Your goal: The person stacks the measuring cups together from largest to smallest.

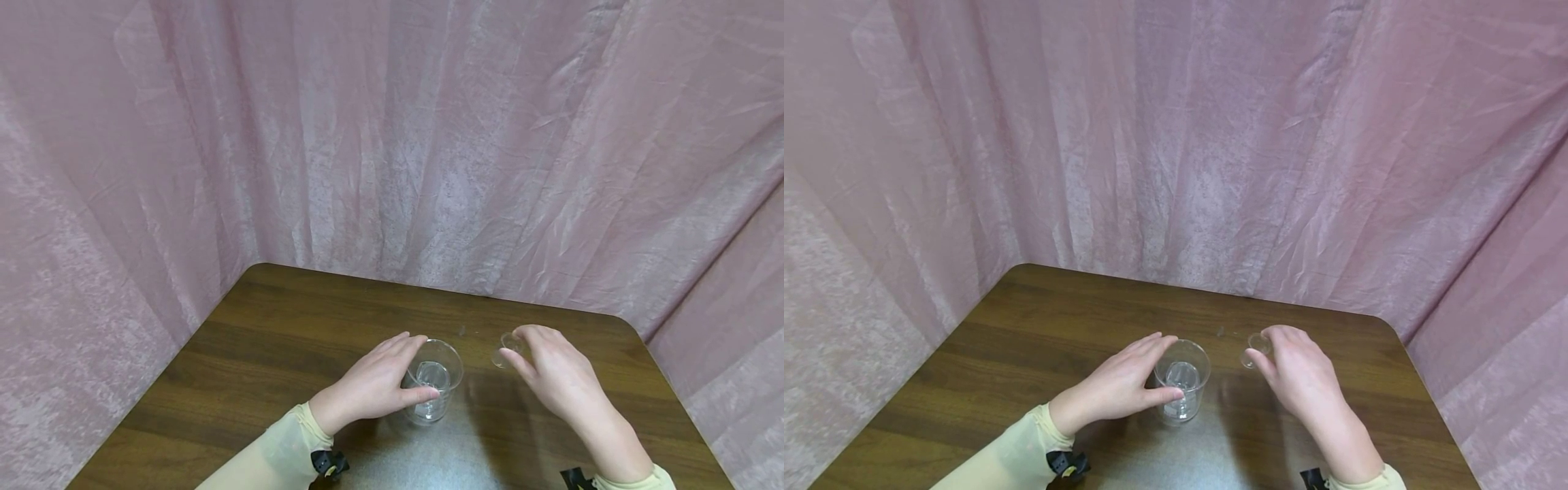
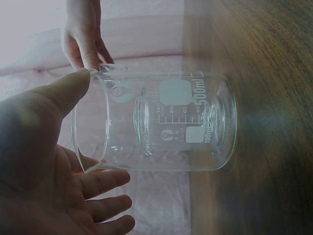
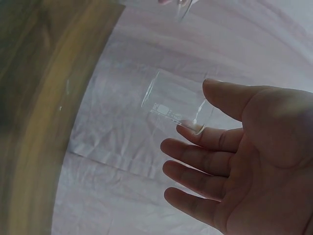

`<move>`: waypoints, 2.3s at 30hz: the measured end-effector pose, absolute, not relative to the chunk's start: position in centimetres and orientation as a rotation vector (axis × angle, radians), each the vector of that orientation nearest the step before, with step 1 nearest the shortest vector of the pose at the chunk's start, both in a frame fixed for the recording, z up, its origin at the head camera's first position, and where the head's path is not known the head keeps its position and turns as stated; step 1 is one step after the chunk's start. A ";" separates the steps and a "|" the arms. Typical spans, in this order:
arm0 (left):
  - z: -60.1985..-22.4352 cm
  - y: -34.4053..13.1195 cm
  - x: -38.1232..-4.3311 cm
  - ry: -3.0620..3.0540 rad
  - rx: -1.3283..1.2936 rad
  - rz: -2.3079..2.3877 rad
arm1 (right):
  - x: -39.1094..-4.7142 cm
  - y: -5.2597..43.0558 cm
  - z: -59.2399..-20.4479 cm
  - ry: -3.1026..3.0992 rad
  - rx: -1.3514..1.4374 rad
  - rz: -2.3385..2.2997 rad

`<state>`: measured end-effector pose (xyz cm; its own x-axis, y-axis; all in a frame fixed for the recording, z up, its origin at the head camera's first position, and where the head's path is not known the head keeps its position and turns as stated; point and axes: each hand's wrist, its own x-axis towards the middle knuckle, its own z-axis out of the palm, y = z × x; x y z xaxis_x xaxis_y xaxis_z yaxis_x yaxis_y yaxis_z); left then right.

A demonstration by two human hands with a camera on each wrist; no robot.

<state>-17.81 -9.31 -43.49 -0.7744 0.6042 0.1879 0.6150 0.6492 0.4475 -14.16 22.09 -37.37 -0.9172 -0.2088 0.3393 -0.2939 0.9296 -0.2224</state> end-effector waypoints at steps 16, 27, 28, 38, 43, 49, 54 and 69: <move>-43.5 -9.3 -17.8 -2.850 -1.045 -0.769 | -14.1 20.8 -36.7 -2.752 0.396 0.418; -43.3 -9.3 -17.6 -2.865 -1.031 -0.766 | -14.2 20.1 -36.3 -2.741 0.422 0.429; -43.3 -9.3 -17.6 -2.864 -1.032 -0.767 | -14.2 20.0 -36.2 -2.738 0.425 0.431; -43.4 -9.3 -17.7 -2.850 -1.036 -0.784 | -14.4 19.2 -36.0 -2.719 0.448 0.447; -43.4 -9.3 -17.8 -2.847 -1.037 -0.789 | -14.5 18.7 -35.8 -2.715 0.449 0.469; -43.3 -9.2 -17.8 -2.845 -1.041 -0.792 | -14.6 18.1 -35.8 -2.707 0.472 0.466; -43.3 -9.2 -17.8 -2.851 -1.040 -0.788 | -14.5 17.7 -35.6 -2.699 0.485 0.468; -43.4 -9.3 -17.8 -2.847 -1.044 -0.795 | -14.7 15.8 -35.1 -2.679 0.564 0.478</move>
